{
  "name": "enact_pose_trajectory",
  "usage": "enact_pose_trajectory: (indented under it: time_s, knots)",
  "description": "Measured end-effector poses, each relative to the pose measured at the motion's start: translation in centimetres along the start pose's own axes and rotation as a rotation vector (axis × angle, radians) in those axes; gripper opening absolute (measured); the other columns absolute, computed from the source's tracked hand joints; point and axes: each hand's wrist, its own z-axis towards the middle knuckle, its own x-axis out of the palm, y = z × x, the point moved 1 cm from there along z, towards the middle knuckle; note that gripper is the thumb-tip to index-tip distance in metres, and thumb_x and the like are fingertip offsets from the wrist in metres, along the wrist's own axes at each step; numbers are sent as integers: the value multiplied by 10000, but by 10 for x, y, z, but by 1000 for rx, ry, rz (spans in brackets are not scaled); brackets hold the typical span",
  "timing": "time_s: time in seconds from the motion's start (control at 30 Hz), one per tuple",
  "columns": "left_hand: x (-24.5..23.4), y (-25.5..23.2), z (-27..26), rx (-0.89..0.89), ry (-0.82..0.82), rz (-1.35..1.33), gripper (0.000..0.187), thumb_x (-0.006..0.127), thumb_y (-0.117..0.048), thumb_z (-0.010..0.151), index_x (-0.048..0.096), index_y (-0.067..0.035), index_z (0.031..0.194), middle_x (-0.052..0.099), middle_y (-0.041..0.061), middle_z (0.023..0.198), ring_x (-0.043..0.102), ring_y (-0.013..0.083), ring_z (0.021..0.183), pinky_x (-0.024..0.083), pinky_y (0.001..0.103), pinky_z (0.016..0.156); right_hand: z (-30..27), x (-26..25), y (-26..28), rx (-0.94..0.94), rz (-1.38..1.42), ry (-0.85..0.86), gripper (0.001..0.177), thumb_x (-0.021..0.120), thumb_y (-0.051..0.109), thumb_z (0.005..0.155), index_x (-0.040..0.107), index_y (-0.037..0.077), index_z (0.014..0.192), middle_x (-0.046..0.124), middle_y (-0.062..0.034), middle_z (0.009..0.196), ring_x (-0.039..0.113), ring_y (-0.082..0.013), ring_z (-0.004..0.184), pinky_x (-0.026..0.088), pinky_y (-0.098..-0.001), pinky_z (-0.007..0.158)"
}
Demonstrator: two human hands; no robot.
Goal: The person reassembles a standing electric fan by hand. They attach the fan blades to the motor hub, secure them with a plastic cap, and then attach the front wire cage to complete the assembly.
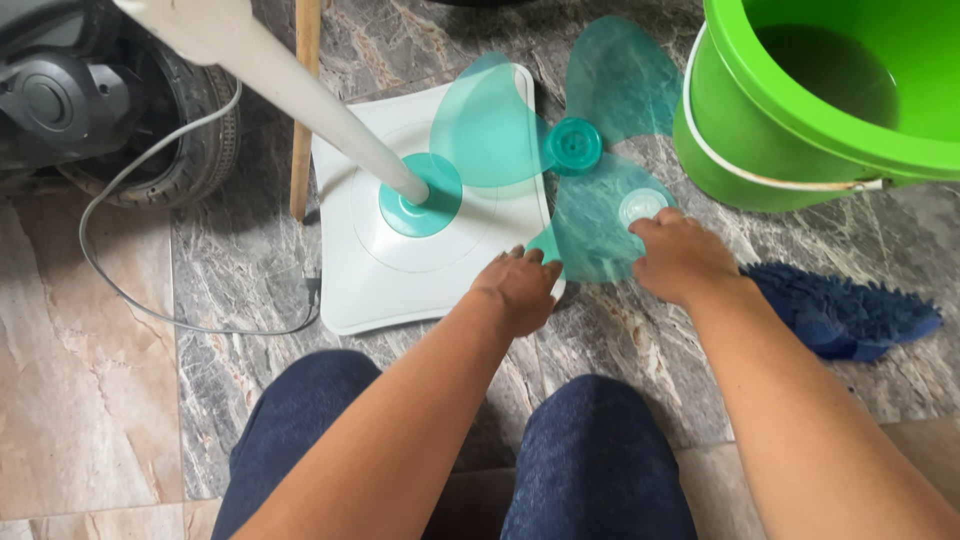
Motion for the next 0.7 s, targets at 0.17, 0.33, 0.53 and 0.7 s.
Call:
enact_pose_trajectory:
  time_s: [0.17,0.33,0.53,0.7]
  knots:
    - [6,5,-6,-50,52,-10,498,587,-238,959,518,-113,1436,518,144,1457,418,355,1424,347,467,1170,15,11,-1,51,41,56,588,663,257,852,557,244,1430,471,-109,1502,509,-349,1340,468,-498,1075]
    - [4,9,-5,-90,83,-40,523,583,-225,963,487,-118,1466,485,145,1483,410,343,1427,324,466,1186,26,14,0,26,38,17,632,681,227,821,550,239,1439,406,-149,1562,468,-393,1373,440,-493,1102]
    - [13,12,8,-100,107,-62,559,560,-178,950,464,-182,1501,310,151,1608,311,369,1489,257,473,1224,38,10,-2,61,34,35,711,736,221,790,514,290,1461,256,-136,1646,404,-381,1403,395,-506,1120]
    - [21,15,16,-103,121,-76,664,543,-118,921,392,-227,1559,128,126,1698,200,373,1536,187,474,1242,40,16,3,173,40,169,617,733,299,851,550,247,1438,390,-151,1563,444,-368,1409,429,-500,1132]
